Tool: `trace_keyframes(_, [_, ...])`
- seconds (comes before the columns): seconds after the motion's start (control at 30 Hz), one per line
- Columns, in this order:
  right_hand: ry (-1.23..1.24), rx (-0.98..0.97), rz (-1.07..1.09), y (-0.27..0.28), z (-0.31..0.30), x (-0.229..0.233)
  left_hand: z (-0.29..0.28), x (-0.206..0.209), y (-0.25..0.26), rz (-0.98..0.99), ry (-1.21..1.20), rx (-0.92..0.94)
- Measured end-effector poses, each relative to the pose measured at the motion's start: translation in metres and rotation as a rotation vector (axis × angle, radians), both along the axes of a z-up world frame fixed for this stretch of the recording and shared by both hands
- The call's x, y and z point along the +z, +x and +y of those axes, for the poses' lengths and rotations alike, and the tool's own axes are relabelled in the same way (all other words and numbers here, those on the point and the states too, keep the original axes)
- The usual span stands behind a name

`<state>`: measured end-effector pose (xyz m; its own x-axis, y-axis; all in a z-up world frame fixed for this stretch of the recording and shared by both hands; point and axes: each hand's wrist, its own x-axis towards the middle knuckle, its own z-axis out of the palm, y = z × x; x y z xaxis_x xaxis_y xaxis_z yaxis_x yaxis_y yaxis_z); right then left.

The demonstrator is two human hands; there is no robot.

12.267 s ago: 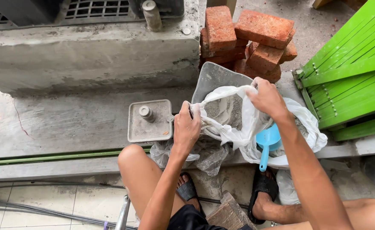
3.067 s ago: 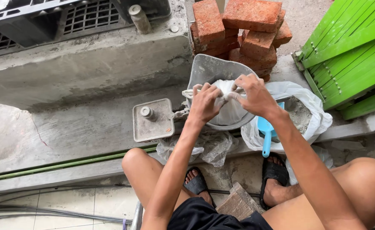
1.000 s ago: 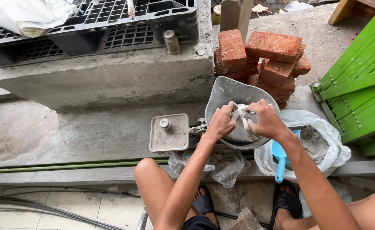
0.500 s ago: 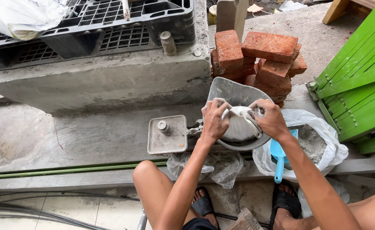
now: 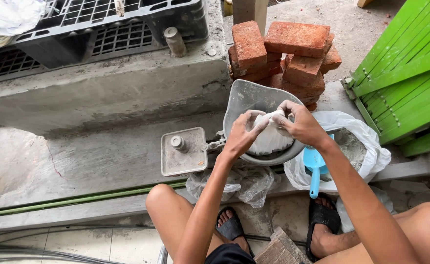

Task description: The person scoops cement from a white sack into a clear plastic container using a blue scoop. The person then folds the top of the sack over the container's rim to secure it.

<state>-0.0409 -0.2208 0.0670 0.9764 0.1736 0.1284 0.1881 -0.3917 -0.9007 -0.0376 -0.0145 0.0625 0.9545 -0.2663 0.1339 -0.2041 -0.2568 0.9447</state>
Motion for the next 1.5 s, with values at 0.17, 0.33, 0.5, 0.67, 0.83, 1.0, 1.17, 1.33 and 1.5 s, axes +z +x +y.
trace_keyframes(0.17, [0.003, -0.062, -0.043, -0.006, 0.002, 0.014, -0.004, -0.021, 0.012, -0.242, 0.053, 0.145])
trace_keyframes(0.33, [-0.048, -0.163, -0.110, 0.004, -0.001, 0.000, 0.003, -0.029, 0.017, -0.351, -0.009, 0.220])
trace_keyframes(0.5, [0.182, -0.260, -0.060, 0.003, -0.002, 0.002, 0.008, -0.017, 0.007, -0.425, 0.053, 0.418])
trace_keyframes(0.67, [0.198, -0.221, -0.090, 0.008, -0.005, -0.012, 0.006, -0.027, 0.011, -0.406, 0.114, 0.480])
trace_keyframes(0.83, [0.163, -0.113, -0.047, -0.007, 0.000, 0.008, 0.007, -0.029, 0.012, -0.364, 0.178, 0.415])
trace_keyframes(1.0, [-0.179, -0.069, -0.058, -0.014, 0.001, 0.011, 0.006, -0.035, 0.006, -0.266, 0.149, 0.146])
trace_keyframes(1.17, [-0.046, -0.097, -0.063, -0.004, -0.015, -0.002, 0.021, -0.022, 0.011, -0.302, 0.206, 0.281])
trace_keyframes(1.33, [0.175, -0.150, -0.059, -0.012, -0.022, 0.019, 0.031, -0.006, 0.007, -0.241, 0.172, 0.436])
trace_keyframes(1.5, [0.255, -0.146, -0.055, -0.024, -0.018, 0.042, 0.028, -0.003, -0.002, -0.110, 0.058, 0.387])
